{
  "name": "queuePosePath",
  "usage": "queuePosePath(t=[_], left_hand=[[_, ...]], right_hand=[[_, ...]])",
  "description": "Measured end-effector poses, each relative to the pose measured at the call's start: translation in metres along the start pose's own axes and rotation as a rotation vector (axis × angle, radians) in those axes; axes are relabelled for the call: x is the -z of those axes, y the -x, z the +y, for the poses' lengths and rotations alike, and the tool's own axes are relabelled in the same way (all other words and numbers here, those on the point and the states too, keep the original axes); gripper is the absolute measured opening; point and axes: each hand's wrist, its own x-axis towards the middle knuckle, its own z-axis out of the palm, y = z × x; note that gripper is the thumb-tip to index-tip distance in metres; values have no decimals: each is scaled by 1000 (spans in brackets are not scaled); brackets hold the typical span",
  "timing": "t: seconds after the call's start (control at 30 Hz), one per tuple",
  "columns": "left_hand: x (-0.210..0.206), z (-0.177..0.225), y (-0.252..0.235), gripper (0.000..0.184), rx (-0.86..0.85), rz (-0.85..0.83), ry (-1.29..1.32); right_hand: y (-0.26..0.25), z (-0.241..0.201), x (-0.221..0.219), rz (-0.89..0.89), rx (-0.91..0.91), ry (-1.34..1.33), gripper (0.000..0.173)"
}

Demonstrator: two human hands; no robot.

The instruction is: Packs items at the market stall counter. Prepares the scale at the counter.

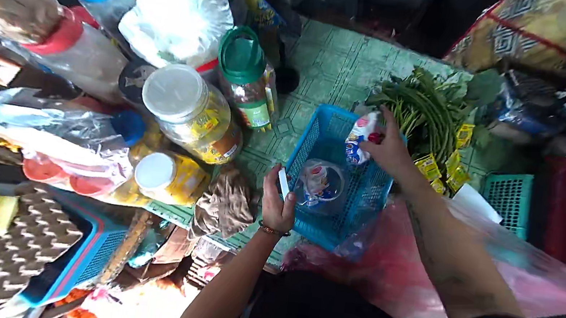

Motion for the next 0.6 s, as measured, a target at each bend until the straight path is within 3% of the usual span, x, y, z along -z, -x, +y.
queuePosePath(t=[0.1, 0.17, 0.3, 0.47, 0.6], left_hand=[[-3, 11, 4, 85, -18, -37, -38], [0, 22, -4, 79, -12, -62, -74], [7, 27, -6, 74, 51, -114, -53], [3, 17, -5, 77, 15, -73, -49], [3, 19, -9, 77, -5, -143, -88]], right_hand=[[64, -42, 7, 7, 245, -243, 110], [85, -57, -11, -2, 428, -231, 95], [95, -35, -64, 115, 463, 59, 56], [90, -20, -81, 274, 399, 272, 46], [91, -40, -79, 251, 421, 506, 28]])
